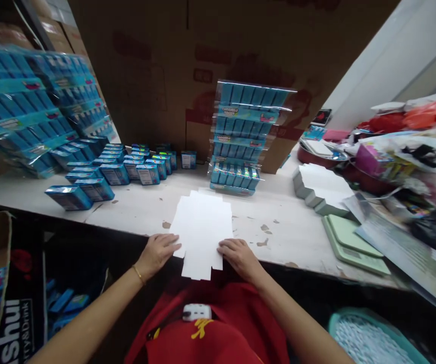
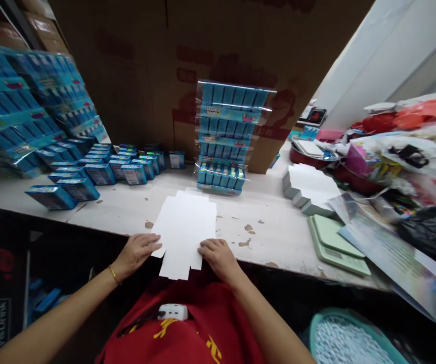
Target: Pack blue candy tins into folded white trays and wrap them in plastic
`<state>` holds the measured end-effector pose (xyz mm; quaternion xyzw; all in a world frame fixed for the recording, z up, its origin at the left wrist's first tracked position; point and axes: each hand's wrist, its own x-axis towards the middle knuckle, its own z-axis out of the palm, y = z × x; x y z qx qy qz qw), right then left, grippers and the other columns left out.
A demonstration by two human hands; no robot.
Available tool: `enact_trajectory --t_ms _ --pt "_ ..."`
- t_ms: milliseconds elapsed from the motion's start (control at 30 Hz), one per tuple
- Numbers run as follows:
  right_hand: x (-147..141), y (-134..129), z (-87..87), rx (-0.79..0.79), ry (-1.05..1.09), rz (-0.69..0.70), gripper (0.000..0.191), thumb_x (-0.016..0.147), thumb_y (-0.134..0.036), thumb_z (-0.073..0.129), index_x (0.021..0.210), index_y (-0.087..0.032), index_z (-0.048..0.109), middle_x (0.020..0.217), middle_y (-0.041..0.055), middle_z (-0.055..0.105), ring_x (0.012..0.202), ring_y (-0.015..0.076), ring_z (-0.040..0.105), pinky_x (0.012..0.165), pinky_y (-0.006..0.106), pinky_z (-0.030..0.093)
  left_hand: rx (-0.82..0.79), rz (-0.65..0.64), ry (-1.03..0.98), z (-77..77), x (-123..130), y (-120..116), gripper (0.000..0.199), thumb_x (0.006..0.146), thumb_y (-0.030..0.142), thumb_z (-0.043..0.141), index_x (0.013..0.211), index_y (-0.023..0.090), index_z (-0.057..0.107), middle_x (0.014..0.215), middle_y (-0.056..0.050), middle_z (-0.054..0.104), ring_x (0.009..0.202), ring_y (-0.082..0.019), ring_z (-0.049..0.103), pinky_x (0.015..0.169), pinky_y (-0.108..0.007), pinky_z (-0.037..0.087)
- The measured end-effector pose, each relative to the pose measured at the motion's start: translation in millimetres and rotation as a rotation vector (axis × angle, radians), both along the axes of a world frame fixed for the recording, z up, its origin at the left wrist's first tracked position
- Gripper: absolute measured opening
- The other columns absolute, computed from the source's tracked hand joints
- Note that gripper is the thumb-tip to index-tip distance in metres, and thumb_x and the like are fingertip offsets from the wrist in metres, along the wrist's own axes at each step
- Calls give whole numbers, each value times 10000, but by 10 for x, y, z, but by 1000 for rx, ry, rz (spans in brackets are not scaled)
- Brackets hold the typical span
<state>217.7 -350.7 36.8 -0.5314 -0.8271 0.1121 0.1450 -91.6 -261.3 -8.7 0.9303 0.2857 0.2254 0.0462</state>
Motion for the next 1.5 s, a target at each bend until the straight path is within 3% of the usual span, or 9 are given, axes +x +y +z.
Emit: enact_trajectory --t_ms 133,300,633,767,1133,1167,1300,1400,1500 --pt "-50 47 -113 101 94 -36 180 828 -223 496 957 -262 615 1020 30 602 956 173 499 824 345 364 -75 51 3 170 106 12 186 830 194 467 924 267 610 1053 -15 608 979 -166 518 835 -372 342" --pt "-81 130 60 119 185 -142 142 821 -202 508 860 -236 640 922 16 614 885 151 501 826 314 342 -102 -30 129 418 265 33 184 849 162 415 860 202 595 964 -18 609 959 -156 495 792 -307 365" --pt "-576 548 295 -8 -400 119 217 810 -180 481 643 -154 618 717 53 582 733 168 464 670 320 293 -121 -11 432 770 735 69 210 835 186 423 709 153 588 770 -57 584 769 -185 503 626 -283 389" --pt "-581 583 303 -18 -446 142 168 765 -120 493 662 -162 619 736 56 585 755 180 472 666 326 293 -210 2 554 744 893 116 195 799 153 460 690 162 621 720 -65 601 725 -200 534 554 -271 373" --pt "-632 552 349 6 -425 118 163 787 -137 472 776 -154 634 799 71 600 845 203 513 784 366 373 -194 67 444 667 923 85 221 824 268 431 760 212 635 745 -35 638 737 -206 572 579 -282 392" --pt "-606 467 350 45 -389 115 161 786 -183 502 886 -150 624 897 80 600 933 219 497 853 386 356 -209 77 436 681 927 90 228 823 278 432 759 210 640 752 -36 645 736 -204 578 590 -283 395" --pt "-527 48 183 200 -212 66 698 676 -427 634 1282 -208 364 1367 90 310 1270 341 153 1016 560 120 -263 75 402 715 937 107 250 819 303 430 768 199 652 771 -52 662 744 -198 595 622 -283 402" --pt "-520 -57 -41 277 -158 43 551 755 -243 551 1274 -270 369 1402 35 261 1299 331 61 999 610 118 -310 71 401 726 943 115 226 794 276 448 766 198 658 775 -67 668 742 -207 600 619 -285 392" --pt "-534 85 -152 349 -16 31 400 784 -96 434 1164 -210 489 1379 55 308 1309 283 66 1010 535 236 -361 81 397 748 953 146 203 760 251 467 763 209 665 760 -62 671 720 -206 598 607 -277 375"
